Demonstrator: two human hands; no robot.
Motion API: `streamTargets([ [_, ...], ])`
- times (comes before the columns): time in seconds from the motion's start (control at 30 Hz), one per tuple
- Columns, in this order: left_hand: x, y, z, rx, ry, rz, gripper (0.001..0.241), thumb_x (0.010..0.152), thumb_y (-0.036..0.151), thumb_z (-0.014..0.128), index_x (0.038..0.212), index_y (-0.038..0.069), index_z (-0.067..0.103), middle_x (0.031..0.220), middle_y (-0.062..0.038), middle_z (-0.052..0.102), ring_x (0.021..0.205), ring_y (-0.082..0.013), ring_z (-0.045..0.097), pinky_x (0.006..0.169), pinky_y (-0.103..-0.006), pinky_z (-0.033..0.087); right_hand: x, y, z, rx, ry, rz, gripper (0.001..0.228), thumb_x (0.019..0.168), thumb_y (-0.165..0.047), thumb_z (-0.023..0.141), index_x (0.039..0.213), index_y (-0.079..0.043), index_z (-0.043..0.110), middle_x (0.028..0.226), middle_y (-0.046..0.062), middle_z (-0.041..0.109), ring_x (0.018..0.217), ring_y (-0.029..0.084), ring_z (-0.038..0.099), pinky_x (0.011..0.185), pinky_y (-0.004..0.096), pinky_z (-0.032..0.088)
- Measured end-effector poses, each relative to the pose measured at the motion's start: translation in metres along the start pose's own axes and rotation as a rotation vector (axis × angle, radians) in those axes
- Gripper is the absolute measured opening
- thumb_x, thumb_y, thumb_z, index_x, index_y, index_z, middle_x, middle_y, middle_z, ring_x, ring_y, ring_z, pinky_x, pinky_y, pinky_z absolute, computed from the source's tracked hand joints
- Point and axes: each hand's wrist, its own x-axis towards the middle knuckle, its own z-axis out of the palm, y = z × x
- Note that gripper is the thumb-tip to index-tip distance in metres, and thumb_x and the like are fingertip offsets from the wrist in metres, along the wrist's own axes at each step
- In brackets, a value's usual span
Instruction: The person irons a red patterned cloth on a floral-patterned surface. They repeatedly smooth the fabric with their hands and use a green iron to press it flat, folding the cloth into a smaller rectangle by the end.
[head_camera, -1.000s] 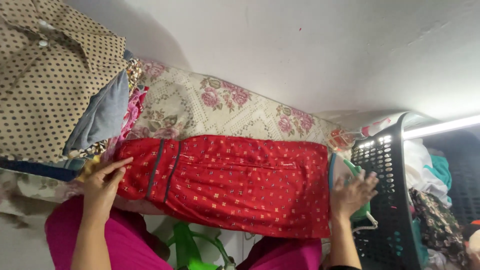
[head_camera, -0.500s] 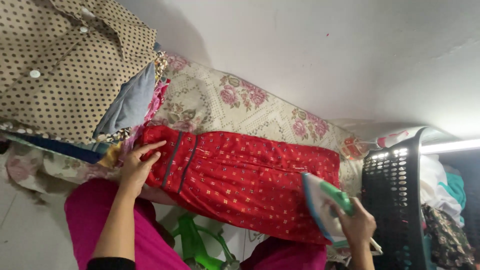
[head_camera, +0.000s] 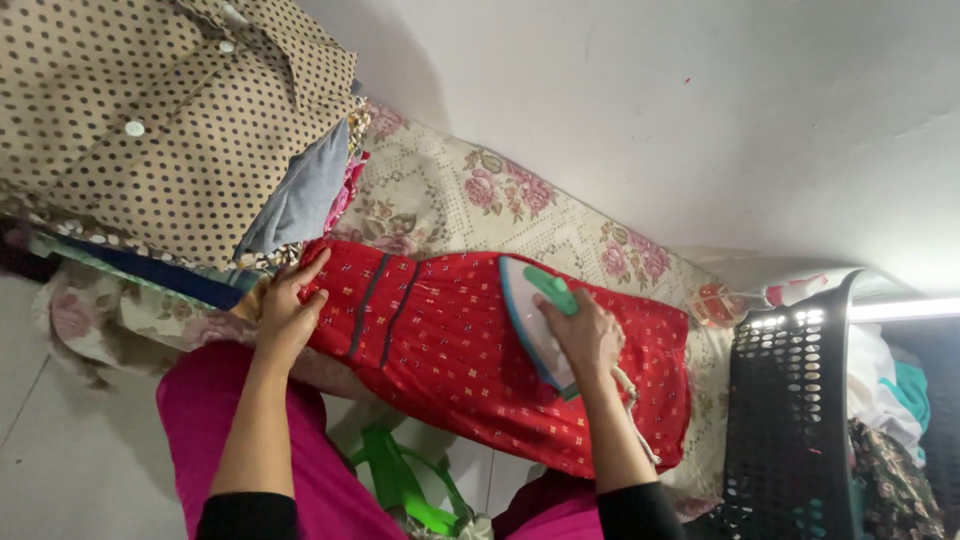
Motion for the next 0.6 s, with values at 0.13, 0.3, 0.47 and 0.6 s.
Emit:
streamTargets([
  [0.13, 0.018, -0.015, 0.006, 0.038, 0.013, 0.061, 0.061, 0.09, 0.01, 0.062, 0.147, 0.033, 0.06, 0.146, -0.026, 0.056, 0.143, -0.0446, 0.044, 0.121, -0.0538, 0.032, -0.06, -0.082, -0.015, -0.019, -0.185, -0.073, 0.054, 0.076, -0.073, 0.067, 0.105, -0.028, 0.067, 0.089, 0.009, 0.078, 0.096, 0.037, 0.075, 0.085, 0.049, 0.056],
  [0.3, 0.029, -0.034, 0.013, 0.185, 0.051, 0.084, 0.065, 0.094, 0.011, 0.063, 0.156, 0.028, 0.051, 0.151, -0.032, 0.048, 0.144, -0.0489, 0.04, 0.122, -0.0567, 0.029, -0.044, -0.1, 0.002, 0.128, -0.013, -0.194, 0.052, 0.081, -0.071, 0.067, 0.102, -0.023, 0.065, 0.09, 0.009, 0.074, 0.091, 0.035, 0.075, 0.079, 0.05, 0.058],
  [0.47, 0.018, -0.018, 0.008, 0.158, 0.07, 0.077, 0.062, 0.095, 0.011, 0.062, 0.155, 0.024, 0.053, 0.153, -0.027, 0.049, 0.145, -0.0449, 0.041, 0.121, -0.0551, 0.03, -0.007, -0.04, -0.003, 0.055, 0.009, 0.001, 0.057, 0.083, -0.075, 0.063, 0.104, -0.022, 0.065, 0.089, 0.013, 0.077, 0.093, 0.039, 0.076, 0.081, 0.051, 0.057],
  [0.6, 0.021, -0.036, 0.01, 0.147, 0.113, 0.177, 0.062, 0.092, 0.01, 0.065, 0.153, 0.015, 0.057, 0.148, -0.03, 0.053, 0.14, -0.0457, 0.045, 0.12, -0.0536, 0.033, 0.01, 0.075, 0.015, -0.216, 0.043, 0.225, 0.064, 0.083, -0.085, 0.054, 0.107, -0.028, 0.067, 0.085, 0.017, 0.077, 0.091, 0.04, 0.077, 0.081, 0.05, 0.059],
])
